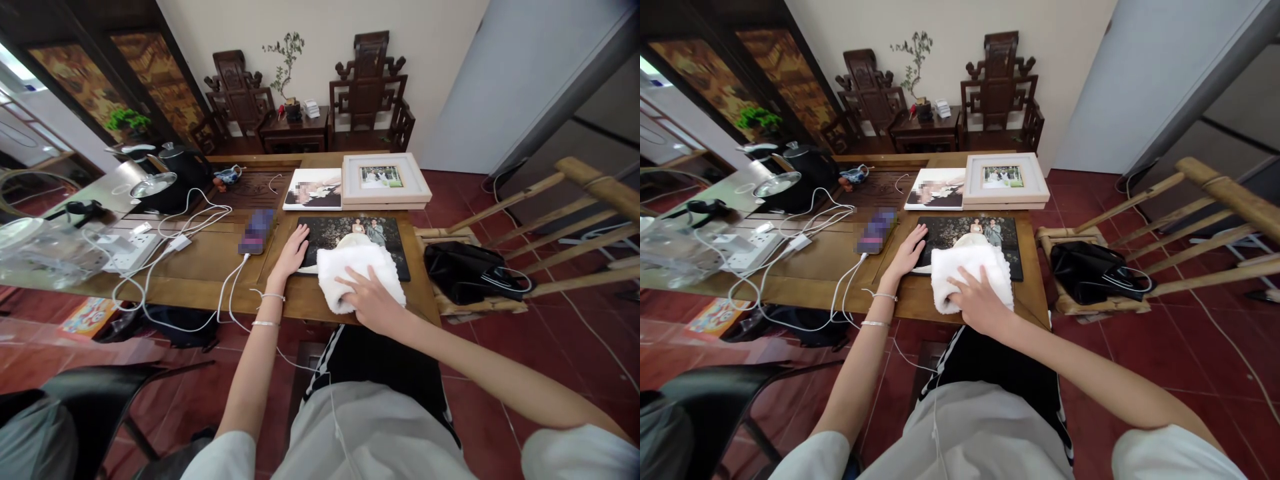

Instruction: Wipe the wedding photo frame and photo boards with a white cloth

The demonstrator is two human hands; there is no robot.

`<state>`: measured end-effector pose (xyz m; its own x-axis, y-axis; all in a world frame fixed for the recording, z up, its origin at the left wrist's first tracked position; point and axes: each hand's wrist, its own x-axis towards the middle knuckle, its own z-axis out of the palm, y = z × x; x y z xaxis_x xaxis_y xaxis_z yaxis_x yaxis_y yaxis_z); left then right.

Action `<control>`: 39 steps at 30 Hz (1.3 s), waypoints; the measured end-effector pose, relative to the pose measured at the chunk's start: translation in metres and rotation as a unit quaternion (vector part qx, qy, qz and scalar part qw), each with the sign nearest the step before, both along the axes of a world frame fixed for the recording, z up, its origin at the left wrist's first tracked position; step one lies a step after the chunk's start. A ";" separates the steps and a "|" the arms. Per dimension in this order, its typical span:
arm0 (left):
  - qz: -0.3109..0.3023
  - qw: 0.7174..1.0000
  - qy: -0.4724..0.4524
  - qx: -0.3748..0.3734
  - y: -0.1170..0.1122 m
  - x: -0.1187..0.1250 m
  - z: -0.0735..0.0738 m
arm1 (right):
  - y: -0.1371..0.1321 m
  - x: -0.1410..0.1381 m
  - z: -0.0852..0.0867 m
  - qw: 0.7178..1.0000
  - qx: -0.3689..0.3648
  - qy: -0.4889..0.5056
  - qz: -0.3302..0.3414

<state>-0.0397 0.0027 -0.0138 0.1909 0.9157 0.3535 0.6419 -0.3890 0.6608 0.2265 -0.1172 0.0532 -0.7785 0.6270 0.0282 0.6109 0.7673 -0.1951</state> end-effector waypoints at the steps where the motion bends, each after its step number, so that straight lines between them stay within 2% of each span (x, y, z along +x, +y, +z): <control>1: -0.001 1.000 0.000 0.002 0.000 0.000 -0.001 | 0.004 -0.001 0.000 1.000 -0.002 0.002 0.000; 6: -0.005 1.000 -0.005 0.008 0.002 -0.002 -0.004 | 0.042 -0.003 0.001 1.000 0.001 0.012 -0.019; 14: -0.011 1.000 -0.004 0.014 0.005 -0.005 -0.007 | 0.132 -0.008 0.009 0.994 0.033 -0.007 -0.108; 18: -0.012 1.000 -0.010 0.017 0.005 -0.005 -0.008 | 0.155 -0.008 0.007 0.989 0.047 -0.017 -0.136; 22: -0.011 1.000 -0.013 0.018 0.005 -0.005 -0.008 | 0.138 -0.011 0.004 0.990 0.043 -0.013 -0.134; 28: -0.005 1.000 -0.007 0.024 0.004 -0.004 -0.007 | 0.056 -0.012 -0.003 0.998 0.030 -0.028 -0.051; 32: -0.006 1.000 -0.002 0.022 0.004 -0.004 -0.006 | 0.009 -0.013 0.001 0.999 0.014 -0.044 0.001; 35: -0.006 1.000 -0.003 0.023 0.005 -0.004 -0.007 | -0.006 -0.013 0.005 0.999 -0.004 -0.049 0.021; 39: -0.006 1.000 -0.006 0.020 0.004 -0.004 -0.006 | 0.003 -0.012 0.007 0.999 -0.020 -0.043 0.018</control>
